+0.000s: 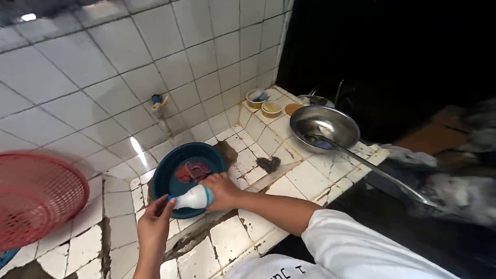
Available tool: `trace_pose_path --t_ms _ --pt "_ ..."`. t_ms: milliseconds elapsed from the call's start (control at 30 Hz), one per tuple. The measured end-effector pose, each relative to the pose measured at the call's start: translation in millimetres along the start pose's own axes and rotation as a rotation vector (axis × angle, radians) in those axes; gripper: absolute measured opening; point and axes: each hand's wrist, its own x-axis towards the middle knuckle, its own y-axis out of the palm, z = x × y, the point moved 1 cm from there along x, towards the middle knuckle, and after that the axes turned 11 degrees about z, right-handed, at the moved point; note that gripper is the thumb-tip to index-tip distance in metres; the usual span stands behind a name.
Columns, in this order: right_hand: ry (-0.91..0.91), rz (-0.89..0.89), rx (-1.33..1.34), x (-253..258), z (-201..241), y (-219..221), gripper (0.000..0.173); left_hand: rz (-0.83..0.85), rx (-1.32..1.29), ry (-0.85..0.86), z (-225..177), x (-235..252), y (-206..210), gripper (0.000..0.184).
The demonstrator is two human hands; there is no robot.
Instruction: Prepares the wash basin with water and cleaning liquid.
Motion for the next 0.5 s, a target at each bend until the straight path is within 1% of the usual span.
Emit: trace_pose_path --t_ms 100,167,233,300,333,367,400,433,467,500 --pt "-0.008 -0.071 -0.019 -11 -9 0 0.078 0.068 0.068 -0.034 -3 1 6 0.026" --pt "-0.029 -0.146 -0.032 -16 -15 -1 0.078 0.091 0.004 -0.076 -7 2 13 0.023" --pt "-0.058 -0.26 -0.062 -19 -17 0 0.076 0.079 -0.109 -0.134 -16 4 21 0.017" --pt "-0.126 -0.451 -0.132 -18 -21 4 0.076 0.074 -0.184 -0.194 -23 7 25 0.014" --pt "-0.156 -0.516 -0.167 -16 -24 4 0.076 0.08 -0.191 -0.208 -25 9 25 0.012" --pt "-0.17 -0.516 -0.178 -16 -26 1 0.076 0.094 -0.166 -0.195 -26 10 24 0.01" --pt "-0.164 -0.437 -0.147 -17 -27 -5 0.076 0.125 -0.102 -0.134 -25 11 22 0.012" --pt "-0.143 -0.291 -0.077 -18 -27 -15 0.075 0.169 -0.001 -0.017 -24 11 19 0.021" --pt "-0.133 -0.134 0.012 -18 -27 -26 0.076 0.224 0.11 0.144 -24 11 15 0.026" --pt "-0.15 -0.001 0.104 -16 -28 -36 0.077 0.283 0.193 0.344 -25 11 11 0.02"
